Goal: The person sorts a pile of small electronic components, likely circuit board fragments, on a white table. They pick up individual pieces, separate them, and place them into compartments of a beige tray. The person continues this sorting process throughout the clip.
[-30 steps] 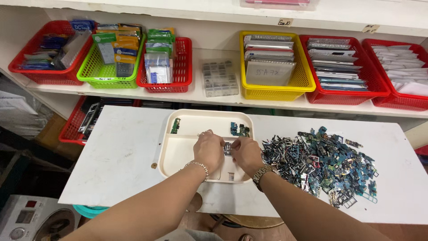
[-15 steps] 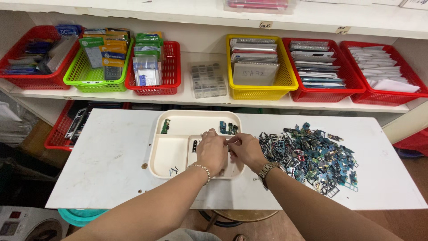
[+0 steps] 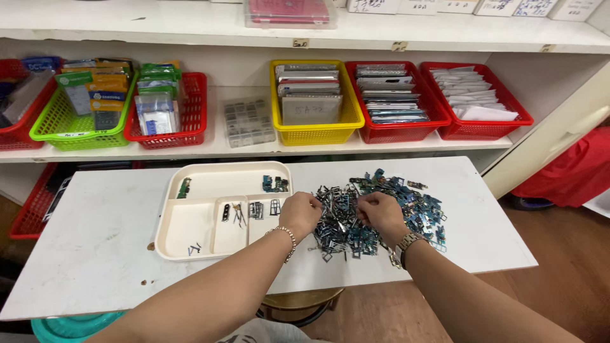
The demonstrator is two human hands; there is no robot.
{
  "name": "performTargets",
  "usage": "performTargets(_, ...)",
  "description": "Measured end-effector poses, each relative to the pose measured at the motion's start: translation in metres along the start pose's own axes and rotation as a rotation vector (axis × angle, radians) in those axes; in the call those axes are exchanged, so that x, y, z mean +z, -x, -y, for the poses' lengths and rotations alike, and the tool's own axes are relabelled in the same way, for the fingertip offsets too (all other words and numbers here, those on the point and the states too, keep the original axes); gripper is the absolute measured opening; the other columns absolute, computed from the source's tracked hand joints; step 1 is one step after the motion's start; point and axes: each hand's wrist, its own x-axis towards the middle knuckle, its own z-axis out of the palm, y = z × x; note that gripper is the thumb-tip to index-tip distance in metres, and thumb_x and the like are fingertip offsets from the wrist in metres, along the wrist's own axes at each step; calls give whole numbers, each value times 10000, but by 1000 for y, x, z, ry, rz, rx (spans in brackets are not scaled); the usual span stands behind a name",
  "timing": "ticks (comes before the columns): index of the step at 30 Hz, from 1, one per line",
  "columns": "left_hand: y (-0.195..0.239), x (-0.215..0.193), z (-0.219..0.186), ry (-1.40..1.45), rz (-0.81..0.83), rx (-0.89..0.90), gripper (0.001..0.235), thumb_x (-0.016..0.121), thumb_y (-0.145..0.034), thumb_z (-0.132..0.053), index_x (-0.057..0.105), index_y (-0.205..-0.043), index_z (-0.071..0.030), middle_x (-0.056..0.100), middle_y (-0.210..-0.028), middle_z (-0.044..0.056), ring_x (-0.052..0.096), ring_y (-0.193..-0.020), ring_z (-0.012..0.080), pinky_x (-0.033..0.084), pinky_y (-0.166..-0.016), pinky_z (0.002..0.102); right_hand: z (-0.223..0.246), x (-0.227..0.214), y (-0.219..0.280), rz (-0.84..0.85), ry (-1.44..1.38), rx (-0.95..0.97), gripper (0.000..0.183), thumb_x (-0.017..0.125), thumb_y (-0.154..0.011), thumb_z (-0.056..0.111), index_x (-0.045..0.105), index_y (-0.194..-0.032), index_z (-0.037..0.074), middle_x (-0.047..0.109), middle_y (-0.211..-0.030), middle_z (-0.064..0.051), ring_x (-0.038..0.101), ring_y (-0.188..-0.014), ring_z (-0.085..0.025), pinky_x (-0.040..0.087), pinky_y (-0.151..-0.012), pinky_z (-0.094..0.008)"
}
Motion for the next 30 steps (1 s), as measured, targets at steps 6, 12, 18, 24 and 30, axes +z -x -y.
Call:
performTargets(6, -4, 32, -1, -73, 60, -43, 174, 762, -783, -132, 784, -948, -81, 784, -894, 146, 756, -908, 287, 572, -908, 380, -16, -28, 5, -33, 505, -125, 223, 757, -860, 112, 766, -1081, 79, 749, -863, -53, 678, -738, -142, 558, -707, -305)
performTargets(12, 3, 42, -6, -196, 94, -10, 352, 890, -668, -110, 706, -965, -64, 709, -1055, 164, 623, -1131, 306, 502, -1013, 375, -10, -34, 20, 132, 688, -336, 250, 753, -831, 119, 753, -1081, 111, 725, -939, -49, 717, -841, -183, 592, -799, -321)
performTargets(18, 12, 43, -7, -208, 70, -17, 316, 857, -684, -67, 666, -937, -67, 698, -1031, 162, 632, -1103, 317, 509, -996, 390, 11, -27, 39, 257, 836, -500, 382, 783, -806, 139, 667, -1169, 159, 610, -1042, -84, 639, -1009, -259, 526, -901, -382)
performTargets(24, 15, 40, -8, -176, 27, 12, 299, 851, -690, -46, 699, -946, -72, 678, -1066, 170, 607, -1119, 325, 488, -1007, 388, 16, -24, 25, 196, 866, -512, 144, 747, -846, 141, 716, -983, 107, 627, -1023, -75, 666, -1002, -267, 541, -884, -387)
performTargets(30, 9, 41, -5, -114, 67, -58, 246, 838, -708, -62, 728, -928, -56, 717, -1001, 167, 699, -999, 305, 546, -954, 361, 15, -32, -6, 226, 657, -353, 141, 755, -868, 153, 739, -988, 79, 706, -954, -55, 700, -877, -168, 582, -822, -310)
